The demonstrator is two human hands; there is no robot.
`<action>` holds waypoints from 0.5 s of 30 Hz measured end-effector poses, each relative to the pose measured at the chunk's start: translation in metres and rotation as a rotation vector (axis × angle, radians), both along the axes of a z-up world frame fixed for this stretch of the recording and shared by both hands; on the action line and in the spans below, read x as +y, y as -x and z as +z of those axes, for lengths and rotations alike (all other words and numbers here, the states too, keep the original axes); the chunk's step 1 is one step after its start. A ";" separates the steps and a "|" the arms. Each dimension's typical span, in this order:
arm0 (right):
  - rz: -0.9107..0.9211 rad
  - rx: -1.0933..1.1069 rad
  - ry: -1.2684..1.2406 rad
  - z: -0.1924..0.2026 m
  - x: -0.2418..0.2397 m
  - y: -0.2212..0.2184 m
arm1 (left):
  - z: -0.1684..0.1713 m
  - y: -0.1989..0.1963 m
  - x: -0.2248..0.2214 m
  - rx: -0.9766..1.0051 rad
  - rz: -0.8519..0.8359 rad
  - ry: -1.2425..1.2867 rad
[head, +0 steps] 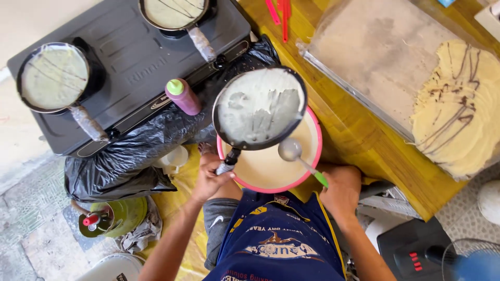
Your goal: Preparing and cooking multiple crepes simultaneously on a gas stove using pans and batter.
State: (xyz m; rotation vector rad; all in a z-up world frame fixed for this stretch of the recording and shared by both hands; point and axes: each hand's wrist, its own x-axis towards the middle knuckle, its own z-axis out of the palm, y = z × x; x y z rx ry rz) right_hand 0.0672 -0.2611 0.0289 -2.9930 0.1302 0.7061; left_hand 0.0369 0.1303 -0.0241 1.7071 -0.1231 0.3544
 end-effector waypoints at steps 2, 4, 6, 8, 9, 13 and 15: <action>0.023 0.001 0.008 -0.012 0.005 0.004 | -0.016 -0.004 -0.019 -0.178 -0.056 0.108; 0.028 -0.009 0.028 -0.039 0.002 0.009 | -0.017 -0.001 -0.046 0.209 -0.067 0.603; 0.065 0.026 0.044 -0.027 0.011 0.006 | -0.021 0.000 -0.070 0.237 -0.064 0.746; 0.093 0.072 0.064 -0.021 0.016 0.007 | -0.028 0.008 -0.091 0.275 -0.065 0.893; 0.093 0.092 0.044 -0.021 0.018 0.008 | -0.033 0.014 -0.099 0.312 -0.085 0.915; 0.107 0.157 0.020 -0.024 0.029 0.005 | -0.052 0.042 -0.100 0.521 0.028 0.888; 0.132 0.185 0.040 -0.045 0.024 0.003 | -0.042 0.052 -0.086 0.575 0.108 0.798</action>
